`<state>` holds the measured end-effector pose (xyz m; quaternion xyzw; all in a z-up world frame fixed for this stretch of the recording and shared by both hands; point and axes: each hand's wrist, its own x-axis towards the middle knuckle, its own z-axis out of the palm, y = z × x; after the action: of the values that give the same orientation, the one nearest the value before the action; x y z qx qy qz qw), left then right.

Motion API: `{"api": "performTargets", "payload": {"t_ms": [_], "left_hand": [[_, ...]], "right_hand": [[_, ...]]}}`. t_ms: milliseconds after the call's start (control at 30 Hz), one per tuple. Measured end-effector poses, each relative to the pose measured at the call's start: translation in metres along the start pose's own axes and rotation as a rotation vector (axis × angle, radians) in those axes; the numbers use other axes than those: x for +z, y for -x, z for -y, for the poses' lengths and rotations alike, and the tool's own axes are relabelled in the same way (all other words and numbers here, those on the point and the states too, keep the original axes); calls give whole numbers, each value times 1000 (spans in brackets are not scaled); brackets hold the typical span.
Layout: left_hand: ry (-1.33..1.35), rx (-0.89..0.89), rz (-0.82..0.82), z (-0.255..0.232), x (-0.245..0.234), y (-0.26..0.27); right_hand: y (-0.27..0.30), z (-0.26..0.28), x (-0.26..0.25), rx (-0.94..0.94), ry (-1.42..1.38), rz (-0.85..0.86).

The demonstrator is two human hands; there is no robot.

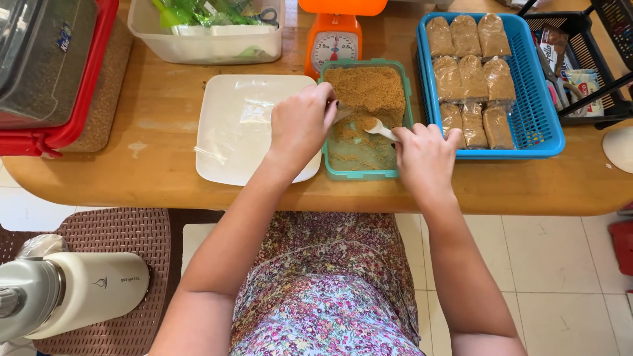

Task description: Filling small plastic bags with granular material using a spoon and a small funnel, then sealing them by twisting.

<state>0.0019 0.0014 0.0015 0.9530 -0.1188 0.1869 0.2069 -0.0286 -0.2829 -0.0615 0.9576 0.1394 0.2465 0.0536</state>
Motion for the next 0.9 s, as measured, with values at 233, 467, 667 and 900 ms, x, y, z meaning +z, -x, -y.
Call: {"api": "performTargets", "payload": {"t_ms": [233, 467, 667, 900], "left_hand": [[16, -30, 10, 5, -2, -2], [42, -19, -1, -3, 0, -1], [78, -43, 29, -8, -1, 4], [60, -64, 68, -13, -6, -1]], "right_hand": [[2, -2, -37, 71, -157, 49], [0, 3, -110, 128, -474, 90], [-7, 10, -110, 55, -457, 38], [-10, 12, -105, 7, -393, 16]]}}
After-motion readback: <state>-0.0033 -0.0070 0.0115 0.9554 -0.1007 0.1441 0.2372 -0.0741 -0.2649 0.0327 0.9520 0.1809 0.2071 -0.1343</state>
